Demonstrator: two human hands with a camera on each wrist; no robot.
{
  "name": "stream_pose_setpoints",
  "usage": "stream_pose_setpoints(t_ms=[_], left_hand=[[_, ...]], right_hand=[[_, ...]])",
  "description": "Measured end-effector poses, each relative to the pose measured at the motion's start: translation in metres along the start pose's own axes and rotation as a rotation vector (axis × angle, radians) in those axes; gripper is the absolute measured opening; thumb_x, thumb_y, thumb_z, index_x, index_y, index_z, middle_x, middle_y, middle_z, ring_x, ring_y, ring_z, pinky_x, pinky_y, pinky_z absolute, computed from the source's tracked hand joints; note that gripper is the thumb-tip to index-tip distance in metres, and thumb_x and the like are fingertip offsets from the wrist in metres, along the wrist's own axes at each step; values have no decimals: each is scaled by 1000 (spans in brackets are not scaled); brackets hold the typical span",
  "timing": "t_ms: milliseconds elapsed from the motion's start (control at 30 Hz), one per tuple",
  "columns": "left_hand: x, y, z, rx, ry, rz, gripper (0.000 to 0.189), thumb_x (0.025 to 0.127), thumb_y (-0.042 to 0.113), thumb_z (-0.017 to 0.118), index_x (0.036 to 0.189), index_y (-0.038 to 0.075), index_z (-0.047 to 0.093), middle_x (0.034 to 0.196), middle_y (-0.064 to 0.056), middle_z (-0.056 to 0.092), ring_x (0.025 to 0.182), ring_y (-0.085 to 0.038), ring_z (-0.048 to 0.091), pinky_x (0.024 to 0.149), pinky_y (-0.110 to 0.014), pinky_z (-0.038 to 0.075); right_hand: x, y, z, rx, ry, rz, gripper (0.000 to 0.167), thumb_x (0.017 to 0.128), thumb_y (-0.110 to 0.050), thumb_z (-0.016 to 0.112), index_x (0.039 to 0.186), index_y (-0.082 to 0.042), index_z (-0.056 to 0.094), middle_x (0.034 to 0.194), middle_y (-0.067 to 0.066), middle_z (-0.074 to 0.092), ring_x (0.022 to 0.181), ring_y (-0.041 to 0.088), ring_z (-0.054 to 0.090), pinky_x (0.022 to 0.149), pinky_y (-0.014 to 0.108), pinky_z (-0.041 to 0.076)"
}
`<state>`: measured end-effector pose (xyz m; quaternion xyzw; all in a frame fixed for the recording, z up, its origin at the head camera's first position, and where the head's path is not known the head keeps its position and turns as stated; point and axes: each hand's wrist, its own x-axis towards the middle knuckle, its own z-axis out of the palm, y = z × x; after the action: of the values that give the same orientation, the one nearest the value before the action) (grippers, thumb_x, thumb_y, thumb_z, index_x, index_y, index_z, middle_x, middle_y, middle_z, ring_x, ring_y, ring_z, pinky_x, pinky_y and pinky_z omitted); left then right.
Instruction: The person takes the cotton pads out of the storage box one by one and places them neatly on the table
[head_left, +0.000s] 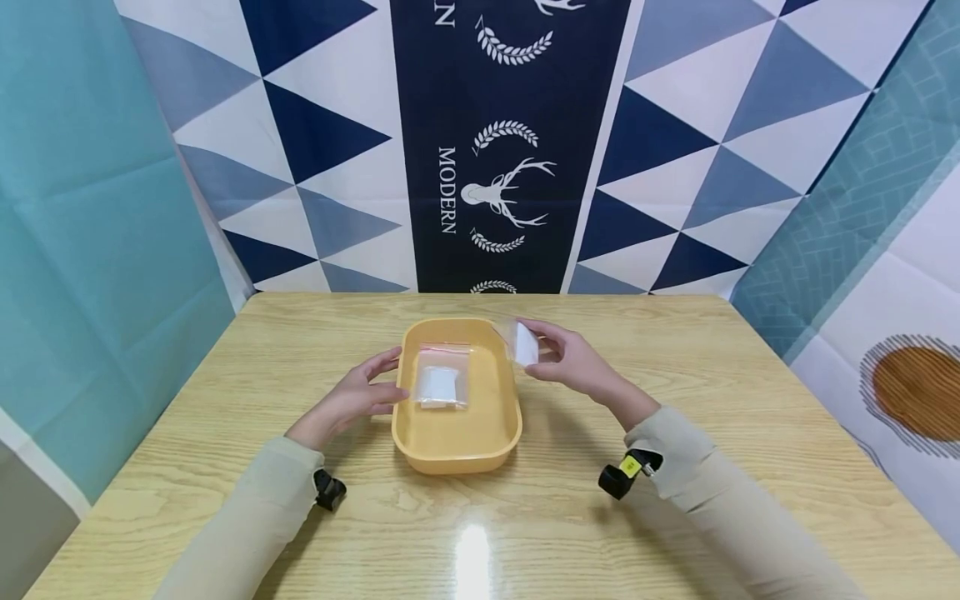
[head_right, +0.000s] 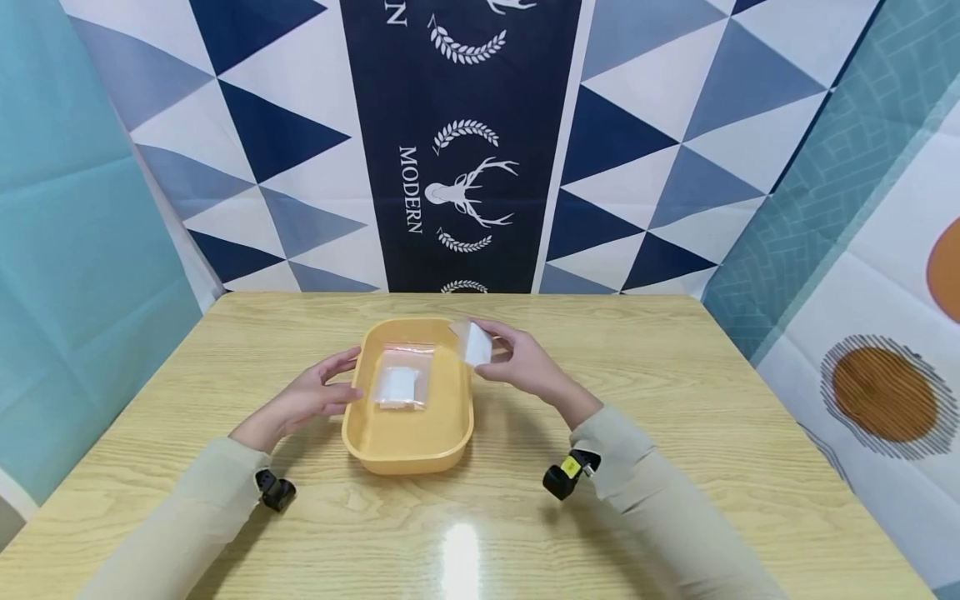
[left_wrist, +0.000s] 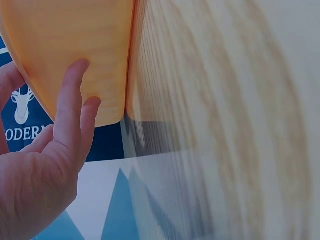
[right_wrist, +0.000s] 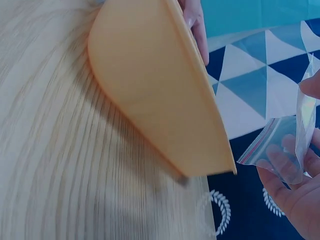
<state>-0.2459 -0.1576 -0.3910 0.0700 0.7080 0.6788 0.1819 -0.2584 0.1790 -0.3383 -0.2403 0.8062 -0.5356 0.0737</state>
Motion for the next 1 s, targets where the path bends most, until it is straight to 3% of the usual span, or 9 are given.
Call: stream_pose_setpoints(t_ms=[467, 1000], left_hand=[[0, -1, 0, 5, -3, 3, 79, 85, -1, 63, 149, 10, 18, 147, -18, 23, 123, -40, 41, 90, -44, 49], [0, 1, -1, 20, 0, -9, 78, 87, -1, 61, 150, 11, 18, 148, -18, 23, 123, -39, 41, 89, -43, 50]], right_hand=[[-13, 27, -28, -125, 51, 62, 67, 81, -2, 67, 141, -4, 38, 125, 22, 47, 101, 32, 53, 77, 28, 51], [-3, 45, -35, -218, 56, 113, 67, 81, -4, 67, 140, 0, 38, 130, 24, 45, 108, 35, 49, 82, 33, 48]])
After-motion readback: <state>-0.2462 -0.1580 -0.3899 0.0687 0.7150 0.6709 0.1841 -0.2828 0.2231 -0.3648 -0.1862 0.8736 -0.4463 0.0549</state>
